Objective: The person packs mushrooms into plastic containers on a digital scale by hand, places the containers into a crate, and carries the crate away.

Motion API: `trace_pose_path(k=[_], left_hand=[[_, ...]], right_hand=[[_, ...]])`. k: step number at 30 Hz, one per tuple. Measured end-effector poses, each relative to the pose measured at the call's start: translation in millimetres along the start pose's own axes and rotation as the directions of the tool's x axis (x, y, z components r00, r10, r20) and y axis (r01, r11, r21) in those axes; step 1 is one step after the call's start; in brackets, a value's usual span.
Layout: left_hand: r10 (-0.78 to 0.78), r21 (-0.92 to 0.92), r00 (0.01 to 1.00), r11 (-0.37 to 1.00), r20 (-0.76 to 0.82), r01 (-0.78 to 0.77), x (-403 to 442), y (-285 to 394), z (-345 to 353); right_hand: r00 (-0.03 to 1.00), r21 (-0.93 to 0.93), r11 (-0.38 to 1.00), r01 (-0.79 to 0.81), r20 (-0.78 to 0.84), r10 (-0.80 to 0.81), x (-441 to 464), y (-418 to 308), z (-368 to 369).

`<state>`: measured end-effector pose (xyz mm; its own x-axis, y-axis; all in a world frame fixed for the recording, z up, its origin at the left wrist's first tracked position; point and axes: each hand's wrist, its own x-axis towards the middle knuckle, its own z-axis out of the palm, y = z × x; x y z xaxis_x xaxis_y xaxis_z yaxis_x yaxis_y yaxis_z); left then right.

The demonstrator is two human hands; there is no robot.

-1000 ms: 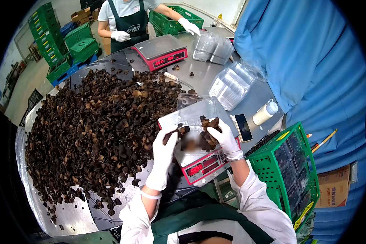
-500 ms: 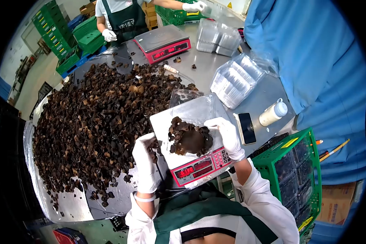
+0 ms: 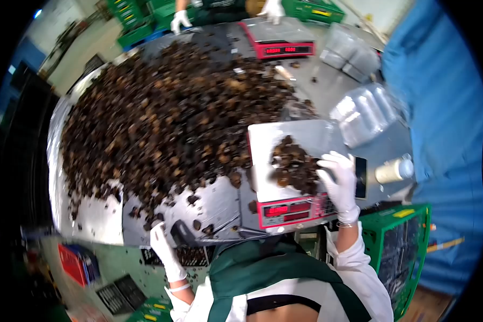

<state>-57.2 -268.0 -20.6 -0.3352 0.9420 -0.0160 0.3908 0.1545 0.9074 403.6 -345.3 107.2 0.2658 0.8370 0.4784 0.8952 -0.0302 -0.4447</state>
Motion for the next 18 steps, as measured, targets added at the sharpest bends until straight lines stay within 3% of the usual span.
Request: trace_pose_path(k=[1,3,5,6,7,8,9,11,15,17,18], left_hand=[[0.057,0.081,0.998,0.995,0.019,-0.058,-1,-3,-7],[0.023,0.201,0.998,0.979,0.053,-0.033,-8,-4,-10],[0.331,0.366,0.933,0.858,0.141,-0.36,-11,-10,0],[0.441,0.351,0.866,0.792,0.236,-0.499,-14,4,8],[0.392,0.281,0.853,0.824,0.345,-0.493,-15,14,15],[0.458,0.247,0.762,0.758,0.457,-0.604,-15,22,22],[0.503,0.242,0.707,0.702,0.497,-0.67,-19,16,31],[0.415,0.233,0.68,0.724,0.605,-0.649,-23,1,42],[0.454,0.119,0.677,0.774,0.579,-0.621,-15,-15,41],[0.35,0.213,0.681,0.773,0.643,-0.598,-14,-17,37],[0.347,0.196,0.696,0.795,0.628,-0.573,-13,-18,35]], right_hand=[[1.0,-0.001,1.0,0.006,-0.03,-0.006,2,-6,2],[0.997,0.108,0.994,-0.024,-0.068,0.032,4,-19,14],[0.999,0.293,0.956,-0.003,-0.042,0.017,7,-45,34],[0.999,0.304,0.953,0.011,0.029,-0.021,10,-59,47],[0.994,0.329,0.944,0.015,0.095,-0.049,9,-75,62],[0.974,0.271,0.961,0.056,0.197,-0.113,5,-90,78],[0.958,0.346,0.937,0.056,0.244,-0.148,1,-107,97],[0.879,0.459,0.864,0.206,0.301,-0.37,-18,-126,140],[0.653,0.578,0.809,0.107,0.573,-0.495,-64,-156,195],[0.502,0.445,0.849,0.285,0.686,-0.528,-81,-158,218],[0.516,0.427,0.824,0.371,0.643,-0.566,-80,-160,225]])
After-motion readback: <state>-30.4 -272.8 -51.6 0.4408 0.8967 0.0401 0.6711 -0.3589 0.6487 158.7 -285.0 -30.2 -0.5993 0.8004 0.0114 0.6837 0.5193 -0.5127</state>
